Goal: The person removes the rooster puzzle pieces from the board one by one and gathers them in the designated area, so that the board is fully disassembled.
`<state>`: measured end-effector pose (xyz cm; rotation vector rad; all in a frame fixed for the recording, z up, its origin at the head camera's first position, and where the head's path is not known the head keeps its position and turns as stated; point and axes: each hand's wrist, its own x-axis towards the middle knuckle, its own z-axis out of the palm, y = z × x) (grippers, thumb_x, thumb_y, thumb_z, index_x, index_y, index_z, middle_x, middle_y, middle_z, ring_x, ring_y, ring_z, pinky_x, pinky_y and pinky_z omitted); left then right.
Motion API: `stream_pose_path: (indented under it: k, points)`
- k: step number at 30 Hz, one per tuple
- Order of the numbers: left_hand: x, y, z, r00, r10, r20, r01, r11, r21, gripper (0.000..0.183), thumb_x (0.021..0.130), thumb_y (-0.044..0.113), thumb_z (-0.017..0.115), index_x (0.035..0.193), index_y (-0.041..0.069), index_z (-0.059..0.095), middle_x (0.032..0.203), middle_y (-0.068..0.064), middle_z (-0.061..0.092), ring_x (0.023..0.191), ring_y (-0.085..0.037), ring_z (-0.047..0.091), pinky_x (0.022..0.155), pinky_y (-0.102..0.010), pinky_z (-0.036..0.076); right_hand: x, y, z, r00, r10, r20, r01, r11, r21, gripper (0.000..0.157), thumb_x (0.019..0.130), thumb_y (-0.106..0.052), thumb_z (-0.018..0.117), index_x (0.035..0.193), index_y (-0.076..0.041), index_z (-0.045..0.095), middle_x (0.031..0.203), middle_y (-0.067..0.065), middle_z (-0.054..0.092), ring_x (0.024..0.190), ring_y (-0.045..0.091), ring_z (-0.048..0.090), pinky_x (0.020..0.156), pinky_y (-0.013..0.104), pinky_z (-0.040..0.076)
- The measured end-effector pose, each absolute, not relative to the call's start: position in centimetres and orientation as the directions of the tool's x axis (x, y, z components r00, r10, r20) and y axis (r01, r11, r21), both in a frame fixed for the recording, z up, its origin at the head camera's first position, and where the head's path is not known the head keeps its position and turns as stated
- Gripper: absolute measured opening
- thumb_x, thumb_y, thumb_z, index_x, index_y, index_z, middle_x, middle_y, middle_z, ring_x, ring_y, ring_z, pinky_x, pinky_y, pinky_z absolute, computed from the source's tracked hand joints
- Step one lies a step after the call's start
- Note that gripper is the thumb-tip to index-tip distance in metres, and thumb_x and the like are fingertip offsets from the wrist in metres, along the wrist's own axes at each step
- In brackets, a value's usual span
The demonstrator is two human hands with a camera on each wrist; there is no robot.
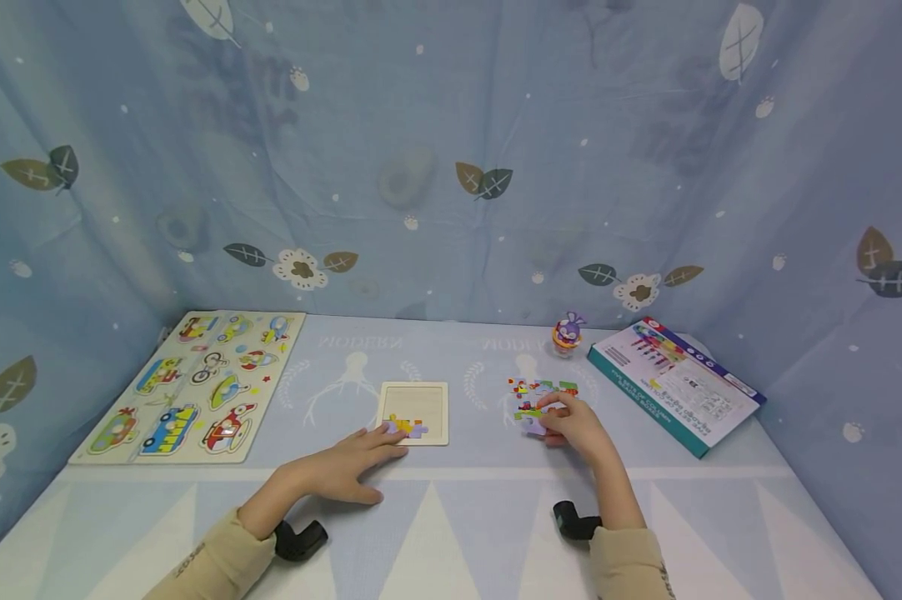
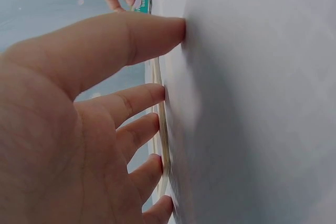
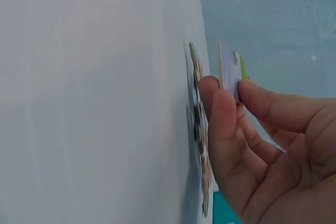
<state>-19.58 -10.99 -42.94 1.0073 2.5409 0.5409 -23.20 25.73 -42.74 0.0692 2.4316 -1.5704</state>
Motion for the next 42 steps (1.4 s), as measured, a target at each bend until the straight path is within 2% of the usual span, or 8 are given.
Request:
stream_pose_path:
  k: [9, 15, 24, 29, 42]
  points:
    - [-19.5, -11.0, -42.9, -0.682, 0.708, -0.185, 0.574, 0.674, 0.465, 0.063, 0.081, 0.024, 0.064, 0.138, 0.008, 0.042, 0.15, -0.007, 0.028, 0.141, -0.029, 0.013, 0.112, -0.049, 0.01, -23.1, 28.0, -42.7, -0.962, -0.049, -0.27, 0.236, 0.352, -0.906, 0.037, 0.087, 0.0, 0.058, 0.122, 0.007, 0.047, 0.086, 0.005, 0.052, 0.071, 0.011, 0.059, 0.068, 0.026, 0.054]
    - [-19.5, -10.9, -42.7, -0.683, 0.71, -0.175, 0.58, 0.671, 0.462, 0.064, 0.08, 0.023, 0.065, 0.137, 0.007, 0.043, 0.15, -0.008, 0.029, 0.14, -0.031, 0.014, 0.111, -0.051, 0.012, -23.0, 29.3, -42.9, -0.961, -0.042, -0.272, 0.241, 0.348, -0.906, 0.038, 0.087, -0.002, 0.06, 0.122, 0.007, 0.05, 0.085, 0.002, 0.055, 0.072, 0.009, 0.059, 0.068, 0.025, 0.054]
    - [-19.4, -11.0, -42.7, -0.683, 0.708, -0.18, 0.577, 0.674, 0.462, 0.062, 0.08, 0.023, 0.064, 0.137, 0.007, 0.044, 0.149, -0.008, 0.03, 0.14, -0.031, 0.014, 0.111, -0.051, 0.012, -22.5, 30.6, -43.0, -0.955, 0.008, -0.297, 0.269, 0.449, -0.852, 0.038, 0.088, -0.016, 0.061, 0.118, 0.005, 0.055, 0.086, 0.0, 0.059, 0.069, 0.011, 0.056, 0.064, 0.024, 0.051]
    - [-19.4, -11.0, -42.9, -0.682, 0.711, -0.173, 0.581, 0.67, 0.462, 0.063, 0.08, 0.023, 0.065, 0.137, 0.007, 0.044, 0.149, -0.008, 0.03, 0.14, -0.031, 0.014, 0.111, -0.05, 0.012, -22.2, 31.1, -42.9, -0.948, 0.039, -0.314, 0.293, 0.488, -0.822, 0.032, 0.086, -0.014, 0.063, 0.109, 0.007, 0.059, 0.087, 0.001, 0.062, 0.07, 0.011, 0.055, 0.063, 0.023, 0.05]
    - [-19.4, -10.9, -42.8, -0.69, 0.704, -0.17, 0.588, 0.682, 0.435, 0.063, 0.08, 0.024, 0.066, 0.137, 0.008, 0.044, 0.149, -0.007, 0.031, 0.14, -0.03, 0.016, 0.111, -0.05, 0.012, -21.7, 31.9, -42.6, -0.925, 0.103, -0.366, 0.364, 0.52, -0.773, 0.03, 0.083, -0.014, 0.067, 0.104, 0.008, 0.064, 0.085, 0.003, 0.064, 0.064, 0.011, 0.055, 0.06, 0.022, 0.05]
